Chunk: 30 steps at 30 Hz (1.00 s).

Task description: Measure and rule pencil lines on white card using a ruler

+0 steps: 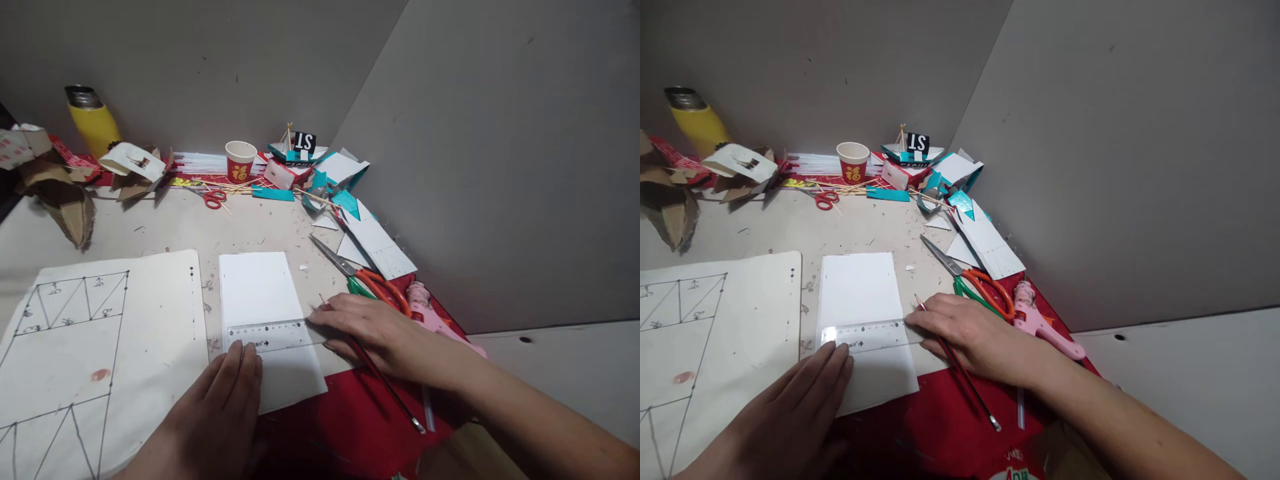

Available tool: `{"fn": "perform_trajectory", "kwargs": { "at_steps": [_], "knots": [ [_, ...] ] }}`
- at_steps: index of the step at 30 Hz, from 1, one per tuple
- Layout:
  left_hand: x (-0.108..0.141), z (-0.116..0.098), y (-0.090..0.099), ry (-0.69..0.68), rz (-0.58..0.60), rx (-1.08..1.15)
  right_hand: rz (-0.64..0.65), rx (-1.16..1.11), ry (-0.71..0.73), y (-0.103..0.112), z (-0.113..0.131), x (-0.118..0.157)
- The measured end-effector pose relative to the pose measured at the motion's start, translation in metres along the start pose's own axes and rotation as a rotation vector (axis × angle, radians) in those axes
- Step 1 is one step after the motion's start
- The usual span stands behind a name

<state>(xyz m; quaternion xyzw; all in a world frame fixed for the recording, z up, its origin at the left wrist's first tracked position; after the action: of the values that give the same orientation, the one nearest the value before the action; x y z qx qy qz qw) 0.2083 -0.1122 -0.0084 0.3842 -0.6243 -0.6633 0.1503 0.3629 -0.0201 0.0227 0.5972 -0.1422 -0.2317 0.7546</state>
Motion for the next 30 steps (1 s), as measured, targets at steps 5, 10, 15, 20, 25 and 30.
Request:
{"fn": "perform_trajectory", "kwargs": {
  "at_steps": [5,10,15,20,25,30],
  "knots": [
    [-0.005,0.001,0.006,-0.022,-0.026,-0.019,-0.001,-0.002,-0.001,-0.001,0.0,0.001],
    [-0.002,-0.001,0.001,-0.019,0.006,-0.006,0.009,-0.005,-0.008,-0.002,-0.001,0.001],
    [-0.005,-0.002,0.006,-0.035,-0.039,-0.007,0.009,0.006,-0.005,-0.002,-0.001,0.001],
    [-0.007,-0.001,0.009,-0.025,-0.033,-0.015,0.0,0.004,-0.006,0.0,0.0,0.0],
    [-0.003,0.001,0.007,0.021,0.005,-0.009,0.0,0.001,-0.011,0.001,0.0,-0.001],
    [-0.003,-0.002,0.014,-0.065,-0.028,-0.023,-0.018,0.012,-0.002,0.001,0.0,-0.001]
  ]
}}
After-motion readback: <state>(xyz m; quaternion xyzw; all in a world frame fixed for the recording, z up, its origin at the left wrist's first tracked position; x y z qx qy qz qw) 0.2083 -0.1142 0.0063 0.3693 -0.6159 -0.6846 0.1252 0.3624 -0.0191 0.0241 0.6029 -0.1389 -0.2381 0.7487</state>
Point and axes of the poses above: each hand's wrist, its own x-axis away from the middle knuckle, its own y-axis out of the back of the hand, z = x × y, the point moved 8 cm from there along -x, towards the middle knuckle, and after that the axes turned 11 degrees about x, right-handed, at the moved point
